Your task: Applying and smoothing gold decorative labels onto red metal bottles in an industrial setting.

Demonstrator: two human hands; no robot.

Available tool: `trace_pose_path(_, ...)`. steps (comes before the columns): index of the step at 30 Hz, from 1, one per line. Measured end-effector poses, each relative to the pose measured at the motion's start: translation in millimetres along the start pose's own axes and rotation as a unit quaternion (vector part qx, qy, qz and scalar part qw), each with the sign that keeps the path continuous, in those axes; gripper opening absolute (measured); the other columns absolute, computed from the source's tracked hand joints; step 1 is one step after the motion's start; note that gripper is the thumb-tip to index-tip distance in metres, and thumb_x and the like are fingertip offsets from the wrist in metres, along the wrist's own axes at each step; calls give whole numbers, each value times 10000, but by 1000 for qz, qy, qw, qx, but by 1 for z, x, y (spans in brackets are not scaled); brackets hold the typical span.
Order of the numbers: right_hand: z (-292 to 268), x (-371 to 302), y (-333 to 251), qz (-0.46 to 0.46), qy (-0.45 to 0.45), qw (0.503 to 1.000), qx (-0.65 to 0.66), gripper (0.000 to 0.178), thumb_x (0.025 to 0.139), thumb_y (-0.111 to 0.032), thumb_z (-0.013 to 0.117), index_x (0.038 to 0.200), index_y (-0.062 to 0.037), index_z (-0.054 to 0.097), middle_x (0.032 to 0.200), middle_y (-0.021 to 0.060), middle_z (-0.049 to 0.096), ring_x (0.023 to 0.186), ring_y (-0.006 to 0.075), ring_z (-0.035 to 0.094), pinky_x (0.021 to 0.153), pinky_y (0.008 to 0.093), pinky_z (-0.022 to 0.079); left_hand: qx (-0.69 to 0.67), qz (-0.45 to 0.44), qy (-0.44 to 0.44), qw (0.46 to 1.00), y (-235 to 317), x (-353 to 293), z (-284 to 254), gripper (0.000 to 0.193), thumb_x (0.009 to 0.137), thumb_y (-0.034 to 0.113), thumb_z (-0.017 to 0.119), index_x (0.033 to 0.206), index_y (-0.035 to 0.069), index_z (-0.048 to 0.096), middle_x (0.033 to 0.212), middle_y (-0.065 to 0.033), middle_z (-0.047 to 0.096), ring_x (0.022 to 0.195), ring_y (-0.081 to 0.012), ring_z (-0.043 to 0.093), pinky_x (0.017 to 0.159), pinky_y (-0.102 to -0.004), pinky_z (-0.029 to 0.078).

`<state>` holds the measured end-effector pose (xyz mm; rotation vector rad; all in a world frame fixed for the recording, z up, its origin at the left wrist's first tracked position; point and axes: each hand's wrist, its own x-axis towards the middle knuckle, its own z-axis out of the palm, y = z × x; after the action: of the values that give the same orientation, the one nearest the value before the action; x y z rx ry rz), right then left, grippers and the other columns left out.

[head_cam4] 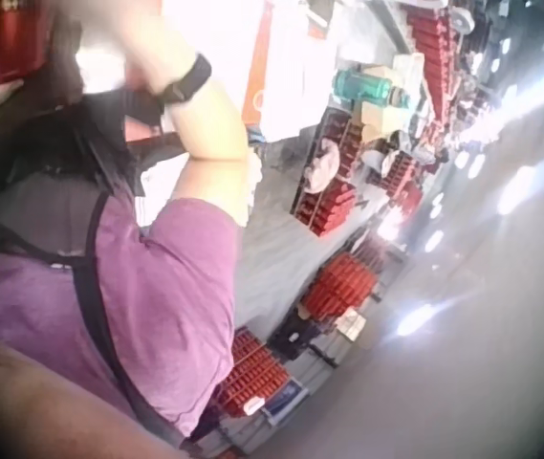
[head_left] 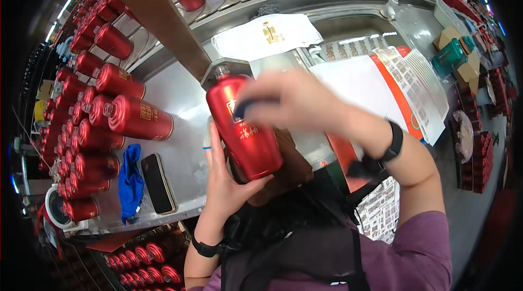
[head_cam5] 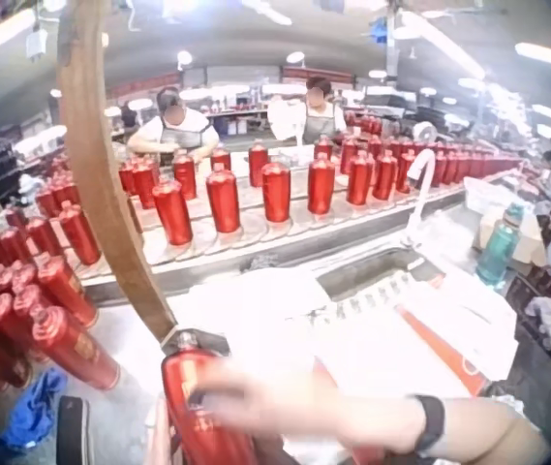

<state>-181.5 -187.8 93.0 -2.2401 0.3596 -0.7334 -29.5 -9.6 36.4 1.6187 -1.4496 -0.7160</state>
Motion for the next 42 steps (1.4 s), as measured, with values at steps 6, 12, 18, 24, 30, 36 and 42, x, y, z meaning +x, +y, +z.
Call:
trace_pose_path(6,7,-14,-19,-13,-89,995,-47,196,749,-227,715,935,-170,738,766,91,619,763,299,627,718,417,503,49,35,-3,998,-5,-2,2,1294,613,181,915,1551,-2,42,1544,-229,240,1330,-365,403,1071,-438,421)
trace_pose_path(12,0,9,-1,-16,83,980,-182,215,748,-247,698,930,-137,731,783,125,644,812,325,644,743,440,507,95,26,29,995,-37,-15,1,1254,617,163,907,1558,14,91,1548,-234,237,1406,-361,326,1143,-439,324)
trace_pose_path(18,-25,-6,-15,64,32,978,-196,235,723,-238,720,905,-90,722,817,140,663,837,328,654,725,451,506,72,70,74,992,1,-7,13,1231,639,213,891,1557,10,98,1590,-237,176,1453,-399,211,1184,-469,186)
trace_pose_path(24,-89,-110,8,223,85,967,-83,554,803,-329,775,1289,-126,605,947,140,689,879,257,677,796,347,521,319,186,21,929,26,11,29,1067,650,191,871,1518,14,275,1568,-211,269,1452,-451,206,1172,-518,212)
trace_pose_path(30,-169,-214,-8,420,242,873,47,286,1025,-238,528,1236,-79,637,1005,0,618,883,82,580,783,248,498,267,177,83,944,11,1,23,1050,694,231,854,1526,11,253,1564,-240,260,1453,-441,219,1171,-506,219)
trace_pose_path(36,-246,-378,34,505,595,624,30,424,973,-411,598,774,-43,668,700,19,604,612,112,551,548,267,448,21,42,102,994,-14,-20,25,960,782,117,754,1548,3,188,1582,-229,249,1464,-354,257,1189,-436,197)
trace_pose_path(42,-252,-452,85,546,576,607,-16,463,808,-472,785,884,-18,733,805,64,631,662,169,573,588,305,464,91,85,124,984,-10,-17,21,996,746,46,764,1554,20,181,1592,-222,233,1480,-353,224,1197,-432,183)
